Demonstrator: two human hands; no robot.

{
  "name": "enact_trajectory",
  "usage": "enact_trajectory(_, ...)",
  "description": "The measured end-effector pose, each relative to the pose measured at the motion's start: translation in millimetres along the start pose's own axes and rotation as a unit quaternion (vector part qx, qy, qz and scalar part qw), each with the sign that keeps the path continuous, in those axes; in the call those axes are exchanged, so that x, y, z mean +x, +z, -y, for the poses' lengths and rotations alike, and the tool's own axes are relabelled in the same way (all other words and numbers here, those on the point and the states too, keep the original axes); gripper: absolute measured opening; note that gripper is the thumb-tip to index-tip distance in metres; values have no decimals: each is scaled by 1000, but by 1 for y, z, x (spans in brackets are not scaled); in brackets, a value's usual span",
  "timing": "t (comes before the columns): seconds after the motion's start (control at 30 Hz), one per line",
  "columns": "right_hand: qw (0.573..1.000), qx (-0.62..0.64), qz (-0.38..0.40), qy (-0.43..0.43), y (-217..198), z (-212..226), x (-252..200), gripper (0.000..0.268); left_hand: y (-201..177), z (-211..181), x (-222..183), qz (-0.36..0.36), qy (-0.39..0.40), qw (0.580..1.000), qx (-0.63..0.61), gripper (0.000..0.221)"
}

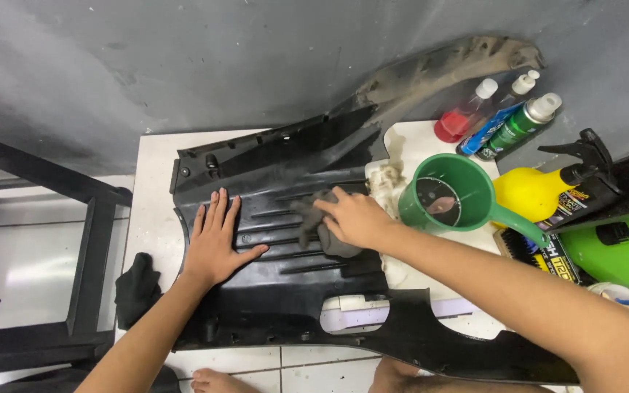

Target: The person wipes a large black plastic car part with a gray cloth. They scrub the surface and crevices of the part, which is placed on a white tiled surface. The person occasionally dips the cloth into a green bucket of water to continue cleaning.

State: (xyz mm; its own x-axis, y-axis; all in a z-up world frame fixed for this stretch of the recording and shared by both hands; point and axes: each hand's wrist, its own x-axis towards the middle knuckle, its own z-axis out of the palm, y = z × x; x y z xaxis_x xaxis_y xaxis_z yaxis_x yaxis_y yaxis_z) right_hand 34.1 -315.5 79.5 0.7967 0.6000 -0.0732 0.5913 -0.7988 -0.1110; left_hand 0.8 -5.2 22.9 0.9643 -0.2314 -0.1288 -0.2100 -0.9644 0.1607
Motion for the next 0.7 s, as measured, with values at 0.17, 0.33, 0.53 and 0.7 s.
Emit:
enact_trajectory(0.17,999,-18,24,-39,-1,21,-31,43,-2,0,0,10,-1,1000,-8,118)
enact_trajectory(0.33,998,-46,49,-11,20,-7,-46,49,-1,-1,-2,11,2,1000,1,118)
enact_trajectory(0.53,995,-93,45,13,13,-1,-66,57,0,0,-2,9,1,1000,5,118)
enact_trajectory(0.7,998,-13,36,54,8,-24,-71,54,0,-2,1,-1,0,1000,-3,117)
